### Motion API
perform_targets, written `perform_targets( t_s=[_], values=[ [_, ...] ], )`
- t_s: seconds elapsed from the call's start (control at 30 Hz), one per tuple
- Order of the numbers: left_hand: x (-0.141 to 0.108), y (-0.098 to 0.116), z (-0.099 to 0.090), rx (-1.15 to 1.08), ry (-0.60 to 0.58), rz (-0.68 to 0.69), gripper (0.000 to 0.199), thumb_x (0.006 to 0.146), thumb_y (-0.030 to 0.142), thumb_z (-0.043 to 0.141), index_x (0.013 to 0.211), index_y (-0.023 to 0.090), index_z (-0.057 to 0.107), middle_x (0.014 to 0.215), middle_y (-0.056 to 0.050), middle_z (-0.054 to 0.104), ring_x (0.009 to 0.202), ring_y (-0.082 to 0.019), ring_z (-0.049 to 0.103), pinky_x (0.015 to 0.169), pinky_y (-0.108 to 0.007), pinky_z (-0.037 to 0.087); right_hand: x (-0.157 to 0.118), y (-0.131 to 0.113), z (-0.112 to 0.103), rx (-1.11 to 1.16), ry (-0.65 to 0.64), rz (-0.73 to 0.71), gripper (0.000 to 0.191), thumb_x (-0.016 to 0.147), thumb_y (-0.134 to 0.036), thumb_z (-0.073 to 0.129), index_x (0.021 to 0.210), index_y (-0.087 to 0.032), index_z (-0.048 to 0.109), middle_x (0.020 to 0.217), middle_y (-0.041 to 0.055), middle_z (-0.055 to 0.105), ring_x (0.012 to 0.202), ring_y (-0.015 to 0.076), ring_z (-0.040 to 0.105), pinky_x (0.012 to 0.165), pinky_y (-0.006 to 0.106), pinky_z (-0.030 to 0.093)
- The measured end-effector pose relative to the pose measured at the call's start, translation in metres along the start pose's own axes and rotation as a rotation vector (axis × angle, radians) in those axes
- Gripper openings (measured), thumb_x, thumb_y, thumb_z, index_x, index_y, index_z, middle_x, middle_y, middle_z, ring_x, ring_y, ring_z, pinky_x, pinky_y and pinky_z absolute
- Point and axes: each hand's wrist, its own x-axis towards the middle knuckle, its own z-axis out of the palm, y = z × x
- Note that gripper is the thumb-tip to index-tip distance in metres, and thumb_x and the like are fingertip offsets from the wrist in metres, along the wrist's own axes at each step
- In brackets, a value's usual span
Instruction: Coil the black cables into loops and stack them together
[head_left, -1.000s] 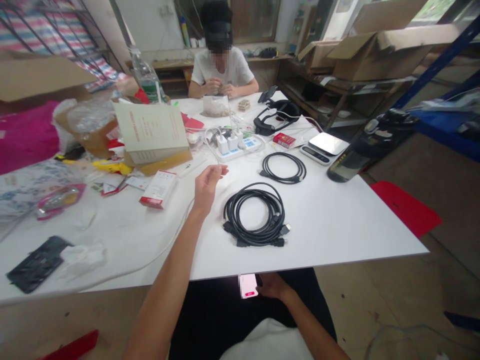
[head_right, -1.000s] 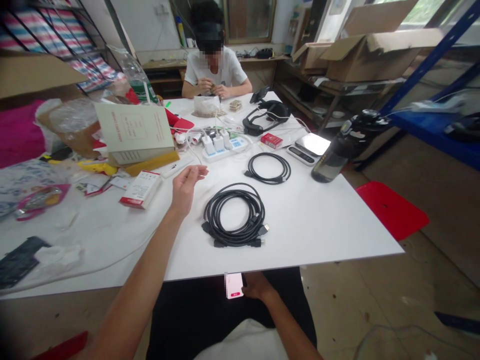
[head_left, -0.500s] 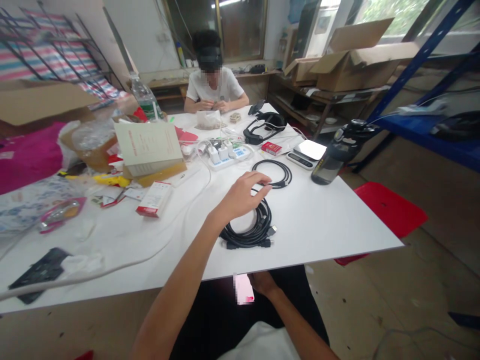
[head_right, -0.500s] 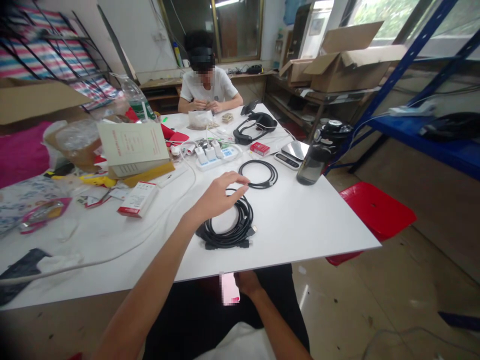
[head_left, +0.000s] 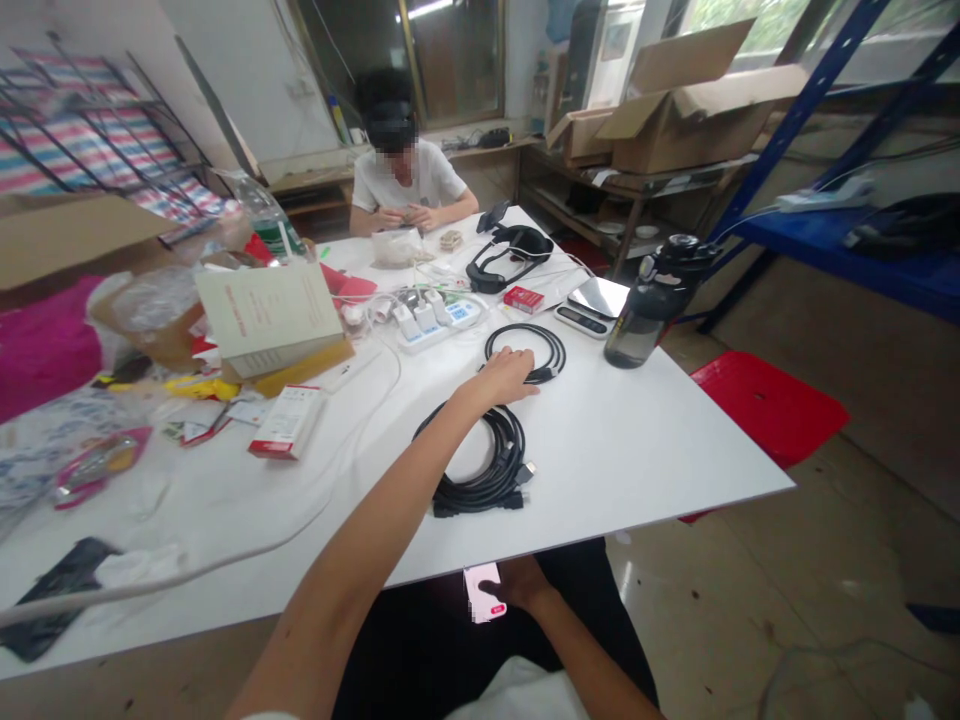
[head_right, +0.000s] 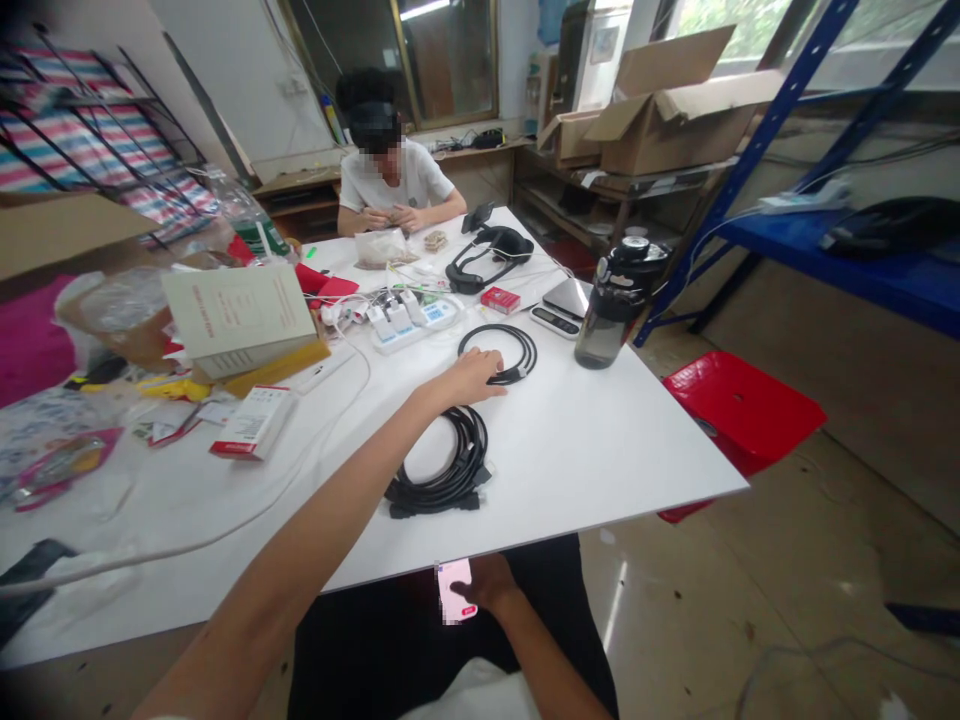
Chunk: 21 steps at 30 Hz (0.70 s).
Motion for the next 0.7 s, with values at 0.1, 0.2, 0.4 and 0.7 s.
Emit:
perform_targets(
  t_s=[0.1,0.2,0.4,0.7],
  values=[
    [0.010,-0.004,-0.004,0.009,-0.060,0.016,0.020,0.104,0.031,0.063,0.116,0.016,0.067,0.128,-0.014,0.072,0.122,-0.030,0.063,0.109,-0.040,0.046,-0.010,-0.002,-0.004,-0.010,0.020,0.000,0.059,0.102,-0.043,0.059,0.156,-0.018,0.062,0.155,0.0164,0.062,0.144,0.0319,0.062,0.124,0.042,0.047],
    [0.014,-0.005,-0.006,0.003,-0.055,0.027,0.022,0.106,0.030,0.059,0.122,0.016,0.066,0.138,-0.017,0.066,0.123,-0.029,0.064,0.106,-0.039,0.049,-0.019,-0.004,-0.010,-0.016,0.049,-0.006,0.053,0.109,-0.037,0.042,0.153,-0.016,0.064,0.154,0.0185,0.063,0.141,0.0298,0.064,0.120,0.040,0.049],
    [0.016,0.002,-0.014,-0.059,0.031,0.004,0.033,0.112,0.033,0.043,0.138,0.015,0.052,0.122,-0.020,0.075,0.107,-0.033,0.074,0.090,-0.042,0.054,-0.050,-0.012,-0.012,-0.055,0.025,-0.031,0.050,0.100,-0.016,0.044,0.143,-0.013,0.070,0.141,0.0201,0.070,0.134,0.0320,0.067,0.119,0.045,0.049],
    [0.016,0.005,-0.025,-0.243,0.281,0.072,0.020,0.108,0.028,0.054,0.119,0.021,0.069,0.117,-0.012,0.079,0.107,-0.027,0.074,0.095,-0.037,0.054,-0.082,-0.020,0.011,-0.199,-0.067,-0.069,0.060,0.099,-0.008,0.041,0.154,-0.009,0.064,0.146,0.0270,0.065,0.147,0.0370,0.059,0.131,0.061,0.037]
  ],
)
